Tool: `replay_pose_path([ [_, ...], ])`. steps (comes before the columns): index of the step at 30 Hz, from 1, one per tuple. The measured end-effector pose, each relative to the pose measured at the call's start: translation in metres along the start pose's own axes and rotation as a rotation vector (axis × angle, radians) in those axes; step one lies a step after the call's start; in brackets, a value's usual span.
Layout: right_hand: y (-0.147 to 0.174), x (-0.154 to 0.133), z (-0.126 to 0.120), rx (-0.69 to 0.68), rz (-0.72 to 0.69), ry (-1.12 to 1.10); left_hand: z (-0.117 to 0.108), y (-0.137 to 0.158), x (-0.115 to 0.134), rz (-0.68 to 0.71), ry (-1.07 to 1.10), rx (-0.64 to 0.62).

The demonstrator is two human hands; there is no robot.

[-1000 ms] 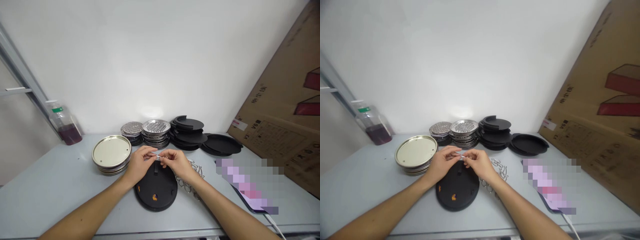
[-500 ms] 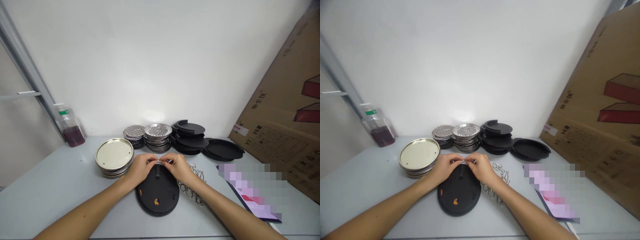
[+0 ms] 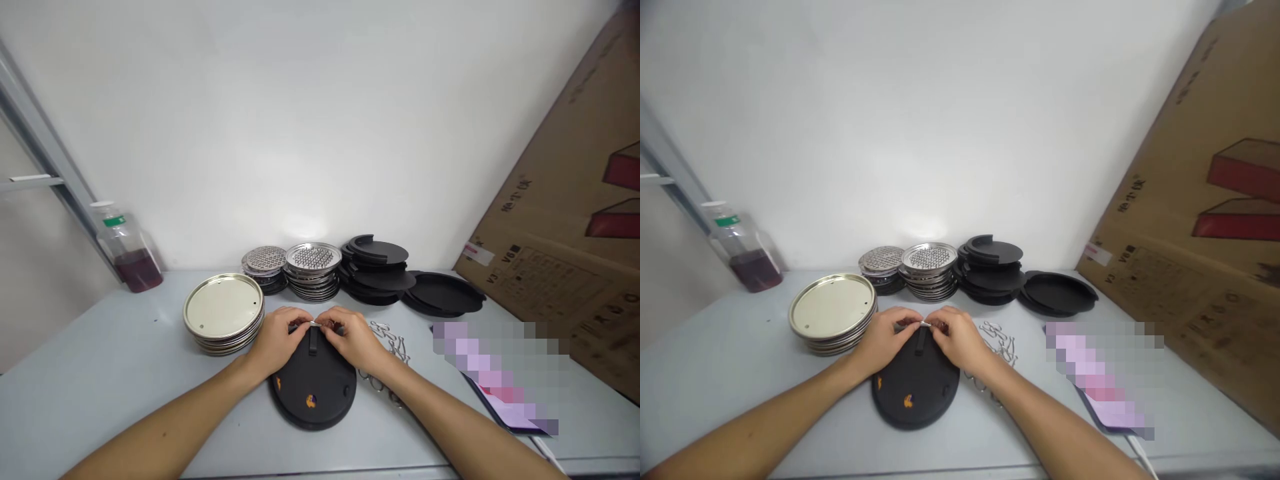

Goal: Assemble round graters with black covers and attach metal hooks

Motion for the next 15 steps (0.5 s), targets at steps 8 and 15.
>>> replay_pose_path([
  [8, -0.0009, 0.0018, 0.0028, 0.038, -0.044, -0.015, -0.0004, 0.0, -0.0003, 0.013, -0.036, 0.027],
  [15, 0.004, -0.003, 0.0046, 0.055, -0.074, 0.058, -0.0023, 0.0022, 0.0031, 0.032, -0.077, 0.032],
])
Point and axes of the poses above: each hand's wrist, its own y-axis away from the middle knuckle, its own z-axis out of the palm, x = y × z, the point moved 4 cm from there along -y, towards the middle knuckle
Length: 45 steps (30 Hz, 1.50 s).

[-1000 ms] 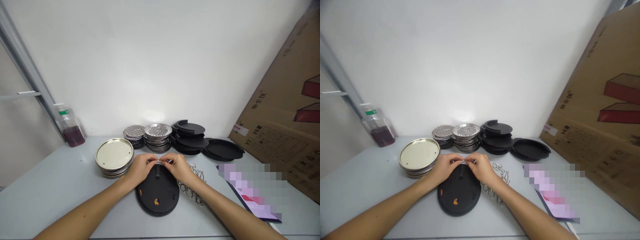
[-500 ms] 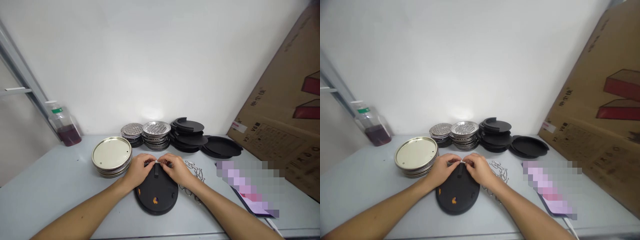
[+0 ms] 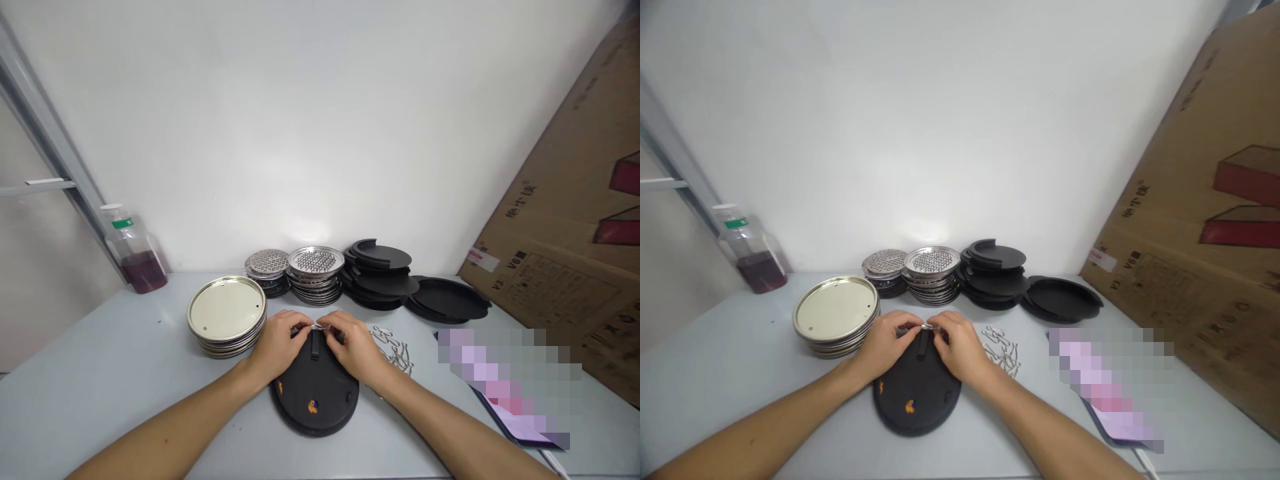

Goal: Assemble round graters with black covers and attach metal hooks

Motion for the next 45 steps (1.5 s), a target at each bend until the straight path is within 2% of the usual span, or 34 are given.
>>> replay_pose_path([
  [4, 0.0014, -0.0014, 0.002, -0.001, -0.047, 0.018, -0.0013, 0.0004, 0.0028, 0.017, -0.026, -0.001],
  [30, 0.0017, -0.0009, 0.0059, -0.048, -0.068, 0.076, 0.0007, 0.0035, 0.0018, 0.042, -0.088, -0.031],
  [45, 0.0023, -0.0045, 0.0082, 0.054, -0.062, 0.1, 0.0055, 0.0013, 0.0002, 0.116, -0.129, -0.075],
])
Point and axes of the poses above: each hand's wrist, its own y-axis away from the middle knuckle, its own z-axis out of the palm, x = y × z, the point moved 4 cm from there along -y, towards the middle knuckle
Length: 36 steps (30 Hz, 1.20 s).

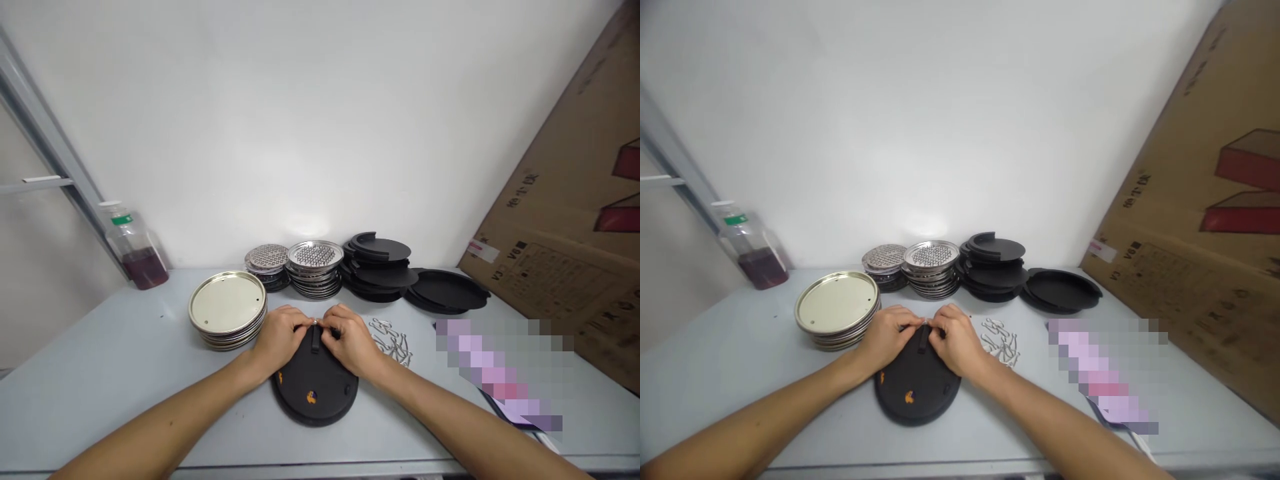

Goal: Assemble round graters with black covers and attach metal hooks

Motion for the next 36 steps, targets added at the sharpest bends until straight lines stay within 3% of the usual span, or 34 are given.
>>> replay_pose_path([
  [11, -0.001, 0.0, 0.0, 0.014, 0.0, 0.009, 0.001, -0.003, 0.007, 0.059, 0.006, -0.061],
  [26, 0.0, 0.0, -0.003, -0.031, 0.094, 0.081, 0.0, -0.002, 0.003, -0.058, 0.062, -0.021],
  [36, -0.004, 0.005, -0.011, -0.189, 0.065, 0.053, -0.004, -0.001, 0.0, -0.103, 0.133, -0.117],
])
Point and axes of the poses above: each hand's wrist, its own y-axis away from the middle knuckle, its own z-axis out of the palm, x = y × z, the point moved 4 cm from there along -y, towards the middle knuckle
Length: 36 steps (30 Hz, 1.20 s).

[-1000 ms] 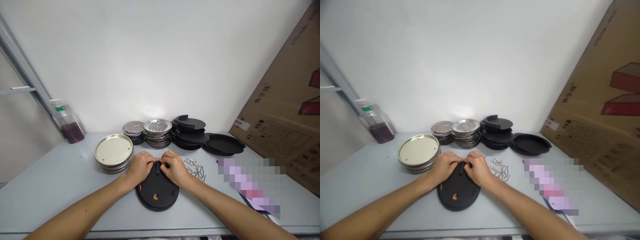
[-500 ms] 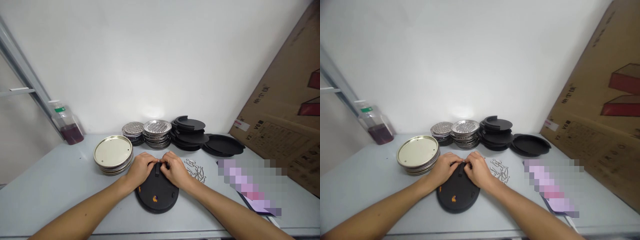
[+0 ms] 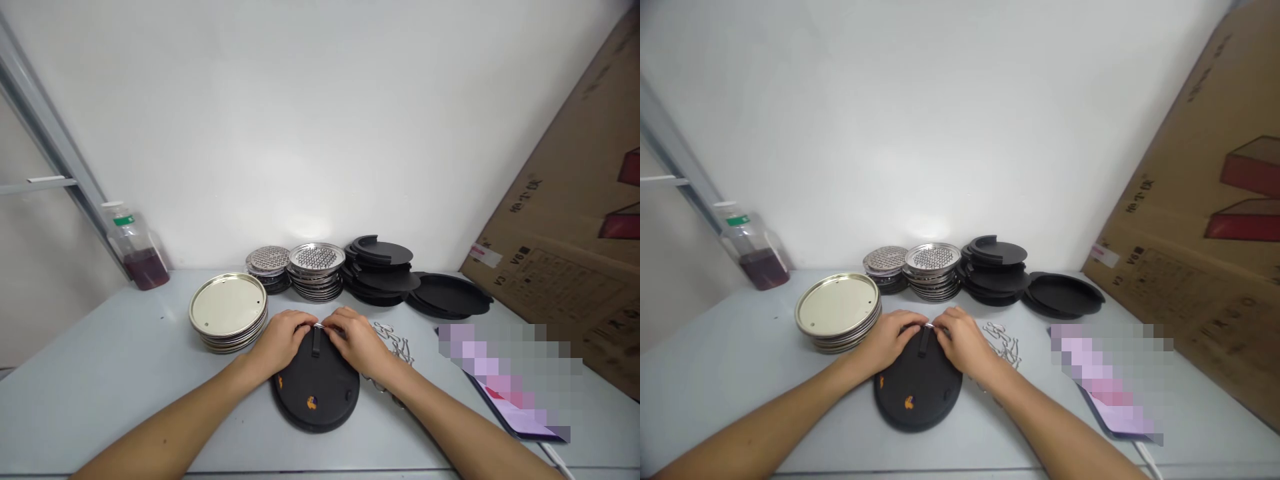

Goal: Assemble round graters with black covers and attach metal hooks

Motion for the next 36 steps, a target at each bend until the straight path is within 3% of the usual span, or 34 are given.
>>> replay_pose_path([
  [16, -0.003, 0.006, -0.006, -0.101, 0.119, -0.021, 0.004, 0.003, -0.001, -0.053, 0.134, 0.015],
  [36, -0.005, 0.006, -0.012, -0.107, 0.074, -0.084, 0.004, 0.003, 0.0, -0.044, 0.113, 0.008],
])
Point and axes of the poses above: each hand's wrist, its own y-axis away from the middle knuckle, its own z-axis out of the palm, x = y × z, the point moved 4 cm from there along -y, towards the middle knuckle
